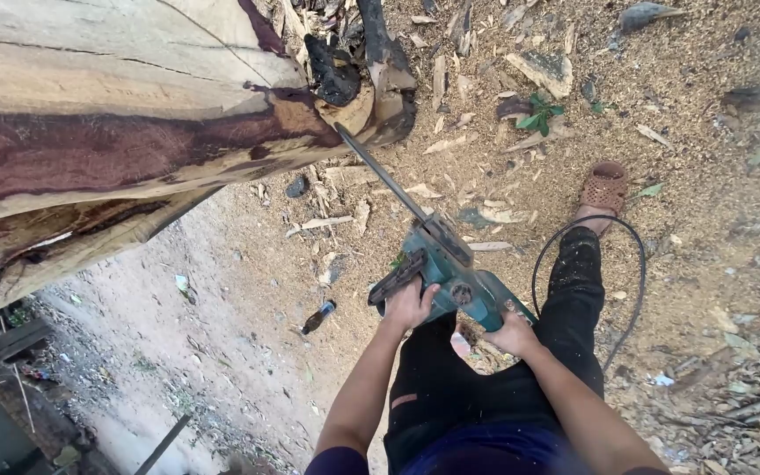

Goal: Sawing through a large wooden log using a handheld electric chainsaw.

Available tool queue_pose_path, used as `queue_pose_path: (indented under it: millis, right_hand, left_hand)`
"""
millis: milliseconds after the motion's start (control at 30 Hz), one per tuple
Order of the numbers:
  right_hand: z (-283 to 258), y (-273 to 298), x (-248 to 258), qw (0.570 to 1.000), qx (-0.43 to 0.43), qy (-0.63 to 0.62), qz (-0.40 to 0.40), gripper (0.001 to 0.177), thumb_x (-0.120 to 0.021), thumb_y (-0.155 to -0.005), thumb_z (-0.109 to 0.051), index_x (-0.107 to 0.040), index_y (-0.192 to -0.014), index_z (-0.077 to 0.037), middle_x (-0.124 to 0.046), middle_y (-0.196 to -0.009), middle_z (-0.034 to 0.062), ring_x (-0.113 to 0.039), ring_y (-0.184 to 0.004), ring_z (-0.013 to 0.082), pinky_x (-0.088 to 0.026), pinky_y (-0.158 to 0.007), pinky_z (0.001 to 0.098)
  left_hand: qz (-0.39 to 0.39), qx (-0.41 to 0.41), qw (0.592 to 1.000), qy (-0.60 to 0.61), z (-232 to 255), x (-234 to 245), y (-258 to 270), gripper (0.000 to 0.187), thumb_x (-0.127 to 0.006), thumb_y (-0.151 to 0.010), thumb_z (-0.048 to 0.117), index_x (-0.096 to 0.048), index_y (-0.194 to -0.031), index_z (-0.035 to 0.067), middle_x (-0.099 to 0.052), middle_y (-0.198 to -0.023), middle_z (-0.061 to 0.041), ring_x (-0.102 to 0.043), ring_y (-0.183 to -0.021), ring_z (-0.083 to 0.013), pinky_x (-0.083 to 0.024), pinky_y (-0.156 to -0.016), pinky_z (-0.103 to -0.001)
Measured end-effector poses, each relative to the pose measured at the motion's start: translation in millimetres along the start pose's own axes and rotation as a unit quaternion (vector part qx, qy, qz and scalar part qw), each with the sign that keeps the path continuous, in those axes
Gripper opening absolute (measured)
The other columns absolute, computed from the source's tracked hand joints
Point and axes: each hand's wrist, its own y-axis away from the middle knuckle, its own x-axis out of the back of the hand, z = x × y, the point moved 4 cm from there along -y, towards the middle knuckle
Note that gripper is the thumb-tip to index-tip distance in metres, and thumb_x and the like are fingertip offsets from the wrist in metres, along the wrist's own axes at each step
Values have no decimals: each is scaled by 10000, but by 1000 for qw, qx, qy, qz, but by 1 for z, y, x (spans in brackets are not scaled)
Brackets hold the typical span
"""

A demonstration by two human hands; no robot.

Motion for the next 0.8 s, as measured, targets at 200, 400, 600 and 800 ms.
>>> queue_pose_path:
  millis: [200, 400, 600, 800]
  right_hand:
    - [-4, -4, -9, 1000, -6, -17, 13, 706, -853, -604, -515, -747, -1146, -75, -764, -1185, 191, -662, -1241, 367, -535, -1052, 471]
    - [-22, 5, -13, 999, -15, -18, 26, 659, -825, -624, -499, -752, -1109, -59, -764, -1173, 198, -665, -1235, 364, -539, -1043, 455]
    - [-14, -14, -25, 999, -13, -8, 39, 605, -790, -642, -455, -756, -1105, -68, -770, -1153, 180, -667, -1240, 348, -530, -1045, 441]
    - [-7, -29, -38, 998, -7, -40, 56, 691, -839, -603, -499, -724, -1136, -74, -755, -1180, 206, -667, -1227, 378, -540, -1033, 479]
  left_hand:
    - [12, -26, 1000, -9, 18, 44, 8, 639, -348, -999, 641, -619, -1110, 74, -711, -983, -287, -693, -1043, -469, -540, -895, -595]
    - [42, -70, 996, -24, -13, 28, -7, 628, -384, -994, 644, -628, -1072, 70, -703, -921, -277, -693, -1010, -463, -543, -877, -578]
    - [64, -105, 992, -22, 2, 53, 3, 596, -420, -1007, 589, -638, -1057, 36, -686, -930, -317, -681, -1007, -487, -539, -875, -583]
    - [-9, -38, 999, 6, -31, 22, -27, 628, -385, -989, 659, -585, -1130, 80, -703, -1053, -276, -665, -1105, -468, -512, -942, -593]
